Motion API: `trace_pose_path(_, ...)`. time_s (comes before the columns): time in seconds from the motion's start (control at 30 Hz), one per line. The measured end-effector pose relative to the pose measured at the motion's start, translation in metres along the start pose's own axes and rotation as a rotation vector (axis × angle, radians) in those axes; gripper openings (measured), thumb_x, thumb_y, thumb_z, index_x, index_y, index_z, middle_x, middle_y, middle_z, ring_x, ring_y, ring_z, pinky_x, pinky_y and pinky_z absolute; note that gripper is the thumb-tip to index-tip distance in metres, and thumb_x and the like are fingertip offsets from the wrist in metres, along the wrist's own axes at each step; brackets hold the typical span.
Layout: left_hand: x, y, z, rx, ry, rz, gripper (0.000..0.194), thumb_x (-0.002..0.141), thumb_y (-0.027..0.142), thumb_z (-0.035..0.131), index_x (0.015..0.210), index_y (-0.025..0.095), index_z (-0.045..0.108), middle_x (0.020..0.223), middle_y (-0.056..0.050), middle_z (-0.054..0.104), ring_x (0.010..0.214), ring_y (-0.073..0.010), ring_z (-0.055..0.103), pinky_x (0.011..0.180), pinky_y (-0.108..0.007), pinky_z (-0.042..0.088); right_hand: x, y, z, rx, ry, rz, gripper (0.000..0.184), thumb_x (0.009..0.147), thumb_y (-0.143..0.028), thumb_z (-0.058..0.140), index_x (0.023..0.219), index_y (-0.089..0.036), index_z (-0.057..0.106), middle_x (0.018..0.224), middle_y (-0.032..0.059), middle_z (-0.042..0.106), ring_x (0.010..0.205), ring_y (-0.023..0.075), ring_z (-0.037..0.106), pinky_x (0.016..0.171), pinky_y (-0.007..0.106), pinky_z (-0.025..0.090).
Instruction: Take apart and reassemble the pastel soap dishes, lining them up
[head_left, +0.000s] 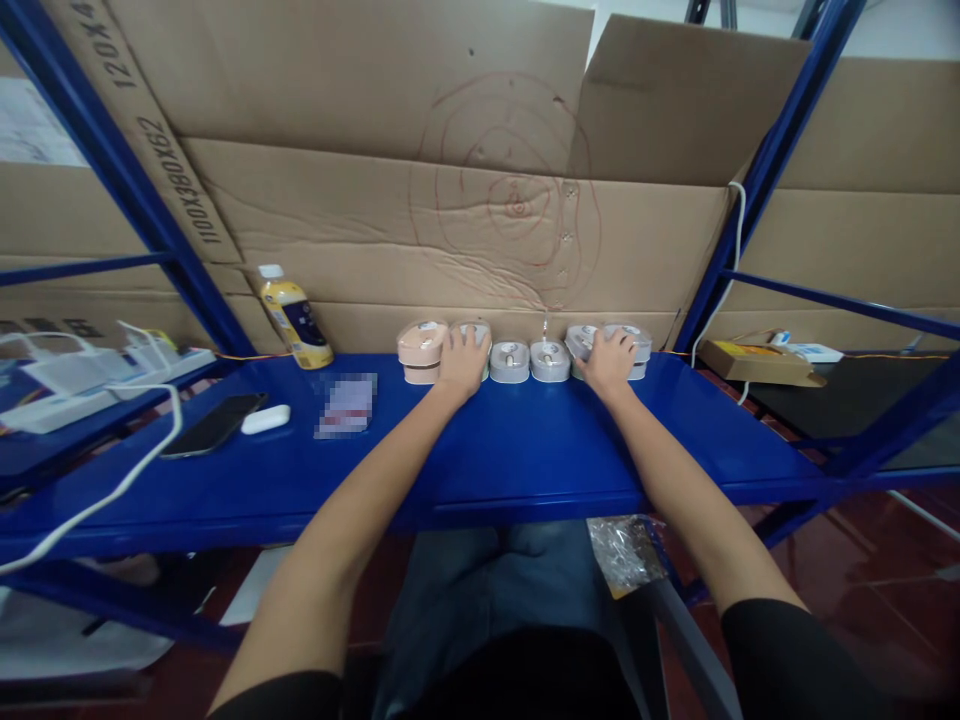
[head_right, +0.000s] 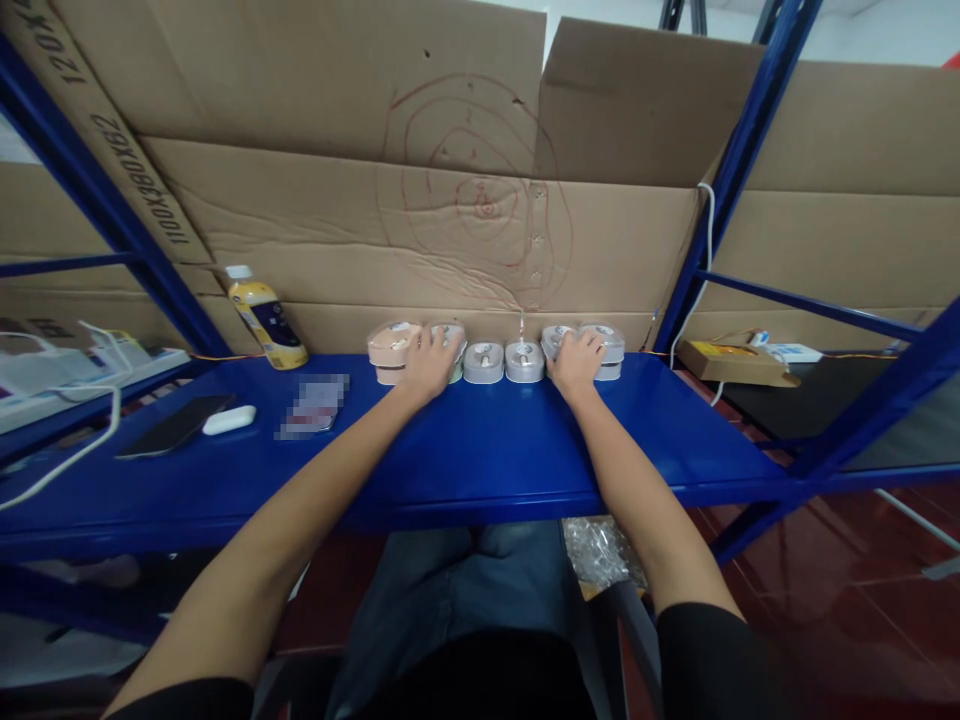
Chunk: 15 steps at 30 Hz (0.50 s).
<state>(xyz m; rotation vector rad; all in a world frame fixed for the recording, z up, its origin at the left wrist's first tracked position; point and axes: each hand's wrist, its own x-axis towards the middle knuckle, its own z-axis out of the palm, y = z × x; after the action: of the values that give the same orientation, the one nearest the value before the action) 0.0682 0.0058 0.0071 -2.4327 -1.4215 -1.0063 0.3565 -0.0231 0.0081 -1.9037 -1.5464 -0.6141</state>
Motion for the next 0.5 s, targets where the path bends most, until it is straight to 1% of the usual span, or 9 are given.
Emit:
trace_pose_path(0.07,-0.004,0.000,-0.002,-0.017,-0.005,-0.004,0.053,0.092,0.018,0.057,0.145,0.012,0.057,0.157,-0.029,0.047,0.154,-0.0504,0.029,0.121,-0.076,0.016,0.001,0.001,0.002,0.014,-0.014,-0.004,0.048,0.086,-0.044,0.071,0.121,-0.011,0.064,0.129,0.0296,0.057,0.123,0.0459,0.047,0.099,0.062,0.037)
trace_pose_path(0.17,-0.010,0.000,-0.008,-0.027,0.002,0.024,0.052,0.093,0.014,0.050,0.145,0.011,0.057,0.159,-0.028,0.047,0.156,-0.0480,0.029,0.124,-0.072,0.016,0.001,0.000,0.003,0.016,-0.003,0.006,0.053,0.089,-0.045,0.069,0.127,-0.010,0.062,0.130,0.0309,0.057,0.122,0.0459,0.048,0.099,0.062,0.037)
trace_pose_path(0.27,-0.017,0.006,-0.020,-0.052,0.046,0.088,0.054,0.095,0.015,0.050,0.149,0.015,0.054,0.163,-0.023,0.045,0.158,-0.0452,0.026,0.126,-0.072,0.016,0.001,-0.001,-0.003,0.040,0.024,0.010,0.059,0.090,-0.048,0.066,0.131,-0.006,0.060,0.132,0.0328,0.056,0.123,0.0467,0.048,0.100,0.062,0.038)
trace_pose_path(0.33,-0.026,0.014,-0.030,-0.060,0.043,0.162,0.055,0.097,0.019,0.051,0.152,0.016,0.051,0.165,-0.020,0.042,0.160,-0.0428,0.023,0.128,-0.069,0.016,0.001,-0.004,-0.011,0.125,0.065,-0.010,0.056,0.093,-0.051,0.061,0.128,-0.007,0.062,0.132,0.0310,0.057,0.124,0.0461,0.048,0.102,0.063,0.039)
trace_pose_path(0.4,-0.038,0.024,-0.039,-0.071,-0.029,0.280,0.055,0.100,0.025,0.053,0.154,0.016,0.048,0.167,-0.018,0.040,0.161,-0.0402,0.024,0.129,-0.066,0.019,-0.001,-0.008,-0.019,0.312,0.076,-0.084,0.050,0.097,-0.053,0.055,0.123,-0.012,0.066,0.127,0.0255,0.062,0.122,0.0415,0.053,0.105,0.060,0.041)
trace_pose_path(0.43,-0.046,0.029,-0.043,-0.095,-0.089,0.354,0.056,0.101,0.029,0.053,0.156,0.017,0.046,0.168,-0.017,0.040,0.160,-0.0381,0.026,0.130,-0.063,0.021,-0.002,-0.011,-0.023,0.437,0.041,-0.155,0.048,0.098,-0.054,0.054,0.121,-0.014,0.068,0.124,0.0221,0.065,0.120,0.0381,0.057,0.105,0.057,0.044)
trace_pose_path(0.47,-0.053,0.034,-0.046,-0.128,-0.154,0.424,0.058,0.102,0.033,0.054,0.157,0.018,0.043,0.168,-0.015,0.041,0.160,-0.0359,0.029,0.131,-0.060,0.022,-0.004,-0.014,-0.025,0.568,-0.028,-0.251,0.047,0.097,-0.055,0.055,0.121,-0.017,0.068,0.122,0.0189,0.067,0.118,0.0350,0.060,0.106,0.054,0.046)
trace_pose_path(0.5,-0.061,0.038,-0.048,-0.162,-0.201,0.471,0.059,0.103,0.036,0.054,0.158,0.020,0.042,0.167,-0.014,0.042,0.159,-0.0340,0.031,0.131,-0.058,0.024,-0.007,-0.017,-0.027,0.688,-0.127,-0.363,0.049,0.095,-0.057,0.060,0.124,-0.019,0.068,0.124,0.0165,0.068,0.118,0.0328,0.062,0.107,0.052,0.048)
